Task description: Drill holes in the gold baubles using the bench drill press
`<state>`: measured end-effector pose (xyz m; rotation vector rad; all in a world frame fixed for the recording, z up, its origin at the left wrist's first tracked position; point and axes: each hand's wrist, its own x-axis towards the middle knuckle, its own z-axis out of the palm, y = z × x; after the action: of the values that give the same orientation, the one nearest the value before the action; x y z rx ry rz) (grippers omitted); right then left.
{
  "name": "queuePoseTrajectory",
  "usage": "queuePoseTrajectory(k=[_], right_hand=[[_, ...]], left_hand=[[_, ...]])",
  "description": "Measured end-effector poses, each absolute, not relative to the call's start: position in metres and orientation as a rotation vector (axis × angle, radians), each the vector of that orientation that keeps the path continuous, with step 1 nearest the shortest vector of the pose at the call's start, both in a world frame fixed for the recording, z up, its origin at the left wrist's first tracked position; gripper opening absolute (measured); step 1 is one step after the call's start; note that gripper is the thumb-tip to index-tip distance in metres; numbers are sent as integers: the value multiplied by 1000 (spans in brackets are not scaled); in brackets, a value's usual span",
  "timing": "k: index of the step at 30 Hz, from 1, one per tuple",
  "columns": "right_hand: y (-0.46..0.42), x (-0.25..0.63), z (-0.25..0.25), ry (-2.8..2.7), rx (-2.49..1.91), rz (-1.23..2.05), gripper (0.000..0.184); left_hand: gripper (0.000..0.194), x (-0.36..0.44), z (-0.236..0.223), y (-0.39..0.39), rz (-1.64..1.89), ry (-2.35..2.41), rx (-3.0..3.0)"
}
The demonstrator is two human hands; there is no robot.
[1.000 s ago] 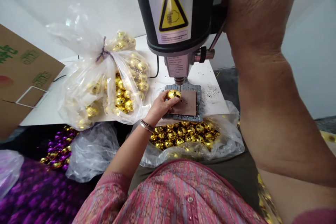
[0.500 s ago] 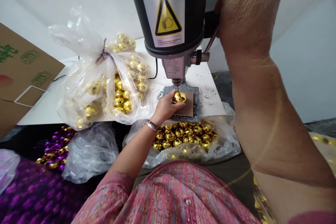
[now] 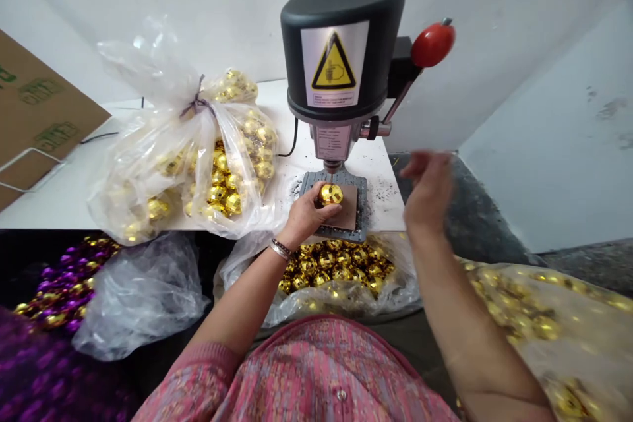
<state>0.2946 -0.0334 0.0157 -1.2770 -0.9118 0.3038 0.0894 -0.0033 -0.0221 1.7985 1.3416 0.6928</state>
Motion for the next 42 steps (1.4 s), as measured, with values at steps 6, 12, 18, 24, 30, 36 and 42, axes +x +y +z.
queuePoseTrajectory(k=[6, 12, 18, 24, 30, 36, 42], right_hand=[[-54, 272, -78, -882, -1458, 486, 77], [-29, 257, -80, -926, -1487, 599, 63], [-30, 256, -86, -985, -1487, 582, 61], [-21, 263, -88, -1092, -1422, 614, 70], [-3, 261, -89, -1116, -1403, 627, 69], [6, 258, -88, -1133, -1431, 613, 65], [0, 255, -84, -1124, -1449, 559, 74]], left_hand=[[55, 91, -24, -10, 739, 1388, 1860], [55, 91, -37, -14, 818, 1377, 1924], [57, 93, -47, -18, 881, 1431, 2009], [61, 98, -55, -17, 980, 1468, 2042], [59, 96, -49, -5, 989, 1465, 2047], [59, 93, -48, 3, 907, 1465, 2096], [54, 92, -45, 2, 879, 1443, 2072]])
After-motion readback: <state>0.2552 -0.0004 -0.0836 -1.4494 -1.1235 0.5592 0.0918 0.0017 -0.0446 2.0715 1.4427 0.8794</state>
